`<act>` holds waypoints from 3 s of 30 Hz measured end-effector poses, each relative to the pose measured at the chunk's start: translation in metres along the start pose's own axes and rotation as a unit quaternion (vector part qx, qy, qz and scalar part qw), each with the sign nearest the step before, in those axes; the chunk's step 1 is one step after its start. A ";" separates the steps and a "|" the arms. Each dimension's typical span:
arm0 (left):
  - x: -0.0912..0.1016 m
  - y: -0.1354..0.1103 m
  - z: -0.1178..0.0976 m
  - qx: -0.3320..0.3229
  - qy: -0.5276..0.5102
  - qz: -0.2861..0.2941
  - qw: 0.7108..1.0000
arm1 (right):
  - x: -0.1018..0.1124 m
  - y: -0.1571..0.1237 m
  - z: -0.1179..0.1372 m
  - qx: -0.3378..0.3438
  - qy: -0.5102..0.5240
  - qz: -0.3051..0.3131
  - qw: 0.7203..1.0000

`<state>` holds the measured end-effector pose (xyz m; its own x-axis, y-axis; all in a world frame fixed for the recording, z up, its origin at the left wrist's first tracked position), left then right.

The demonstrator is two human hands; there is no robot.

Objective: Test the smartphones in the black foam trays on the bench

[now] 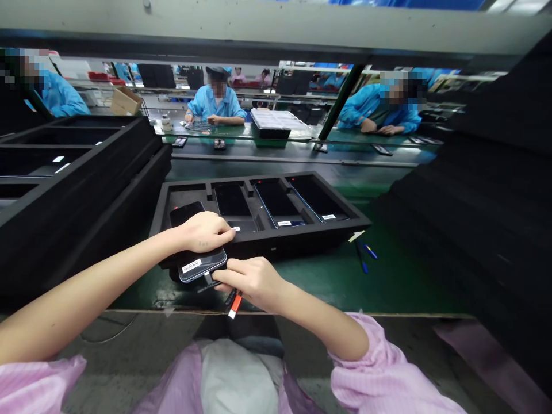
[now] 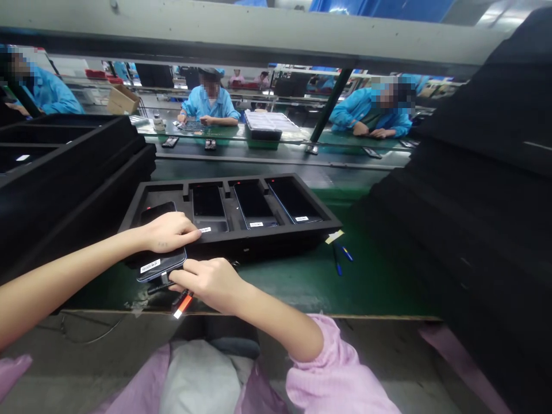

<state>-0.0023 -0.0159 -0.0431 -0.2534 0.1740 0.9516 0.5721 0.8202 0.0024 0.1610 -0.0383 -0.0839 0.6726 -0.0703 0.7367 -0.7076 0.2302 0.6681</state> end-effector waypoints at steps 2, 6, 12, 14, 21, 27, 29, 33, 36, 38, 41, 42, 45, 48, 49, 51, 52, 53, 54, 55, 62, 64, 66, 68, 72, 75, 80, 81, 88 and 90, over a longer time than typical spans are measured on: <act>-0.001 0.000 0.000 0.008 0.002 -0.004 1.000 | 0.000 0.001 0.001 -0.001 -0.010 -0.003 1.000; -0.003 0.000 0.001 0.028 -0.003 -0.013 1.000 | 0.001 0.004 0.004 -0.014 -0.028 -0.006 1.000; -0.001 0.001 0.005 0.040 -0.033 -0.015 0.999 | 0.000 0.008 0.003 -0.040 0.006 0.008 0.999; 0.002 -0.001 0.010 0.028 -0.044 -0.009 0.999 | 0.004 0.005 -0.003 -0.069 0.072 0.004 0.995; 0.012 -0.015 0.039 -0.046 -0.062 0.036 0.996 | 0.046 -0.021 -0.050 -0.332 0.356 -0.040 0.873; 0.028 0.003 0.033 -0.055 -0.002 -0.046 0.997 | 0.074 -0.026 -0.077 -0.364 0.388 -0.016 0.847; 0.028 0.023 0.027 -0.092 0.015 -0.049 0.994 | 0.074 -0.025 -0.080 -0.367 0.373 0.003 0.852; 0.012 0.062 0.026 -0.179 0.038 0.000 0.983 | 0.067 -0.026 -0.084 -0.335 0.296 0.050 0.893; 0.000 0.077 0.031 -0.193 0.061 0.003 0.979 | 0.059 -0.029 -0.085 -0.301 0.243 0.096 0.917; -0.004 0.079 0.033 -0.194 0.065 0.001 0.979 | 0.054 -0.032 -0.085 -0.270 0.220 0.111 0.931; -0.005 0.079 0.033 -0.191 0.054 0.005 0.980 | 0.050 -0.035 -0.084 -0.201 0.187 0.090 0.957; -0.004 0.079 0.033 -0.190 0.048 0.008 0.981 | 0.049 -0.035 -0.084 -0.183 0.175 0.078 0.964; -0.002 0.083 0.032 -0.188 0.031 0.021 0.982 | 0.049 -0.037 -0.084 -0.151 0.152 0.042 0.976; 0.004 0.090 0.032 -0.175 0.019 0.022 0.984 | 0.049 -0.038 -0.085 -0.132 0.143 0.017 0.981; 0.006 0.092 0.031 -0.165 0.015 0.016 0.986 | 0.050 -0.038 -0.085 -0.126 0.141 0.012 0.982; 0.010 0.097 0.028 -0.142 0.000 0.012 0.990 | 0.050 -0.038 -0.084 -0.114 0.135 0.011 0.984; 0.011 0.098 0.025 -0.132 -0.011 0.020 0.991 | 0.050 -0.039 -0.083 -0.108 0.131 0.013 0.985; 0.010 0.100 0.022 -0.125 -0.022 0.035 0.991 | 0.050 -0.039 -0.082 -0.104 0.128 0.017 0.986; 0.009 0.101 0.018 -0.121 -0.032 0.052 0.991 | 0.050 -0.039 -0.081 -0.099 0.123 0.020 0.987; 0.006 0.101 0.014 -0.118 -0.038 0.066 0.990 | 0.050 -0.039 -0.079 -0.093 0.118 0.021 0.988; -0.006 0.096 0.001 -0.103 -0.049 0.045 0.992 | 0.038 -0.033 -0.071 -0.059 0.052 0.002 0.997; -0.008 0.094 0.001 -0.106 -0.053 0.034 0.992 | 0.033 -0.030 -0.071 -0.052 0.033 -0.002 0.998; -0.008 0.093 0.000 -0.109 -0.056 0.026 0.992 | 0.029 -0.028 -0.072 -0.047 0.019 -0.011 0.999; -0.009 0.092 -0.001 -0.111 -0.058 0.018 0.992 | 0.028 -0.027 -0.073 -0.044 0.012 -0.021 0.999; -0.010 0.091 -0.001 -0.113 -0.061 0.009 0.992 | 0.030 -0.027 -0.071 -0.029 0.021 -0.034 0.999; -0.011 0.091 0.000 -0.117 -0.066 0.007 0.991 | 0.029 -0.028 -0.071 -0.034 0.025 -0.030 0.999; -0.011 0.091 0.000 -0.113 -0.070 0.005 0.991 | 0.026 -0.028 -0.073 -0.054 0.029 -0.014 0.998; -0.011 0.090 0.000 -0.109 -0.070 0.003 0.992 | 0.027 -0.028 -0.073 -0.061 0.029 -0.009 0.998; -0.013 0.089 -0.003 -0.084 -0.064 -0.021 0.994 | 0.033 -0.023 -0.056 -0.150 0.002 -0.008 0.989; -0.014 0.090 -0.004 -0.084 -0.065 -0.029 0.994 | 0.032 -0.022 -0.053 -0.163 -0.005 -0.017 0.987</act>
<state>0.0555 0.0530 -0.0552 -0.3815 0.2065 0.9010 0.6731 0.7301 0.1177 0.2096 0.0057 -0.0803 0.6914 -0.0922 0.7165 -0.5768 0.5267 0.6244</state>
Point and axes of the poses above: each hand's wrist, its own y-axis towards the middle knuckle, its own x-axis out of the back of the hand, z = x × y, the point moved 1 cm from there along y, towards the middle knuckle, and after that the axes turned 11 degrees about -x, right-handed, at the moved point
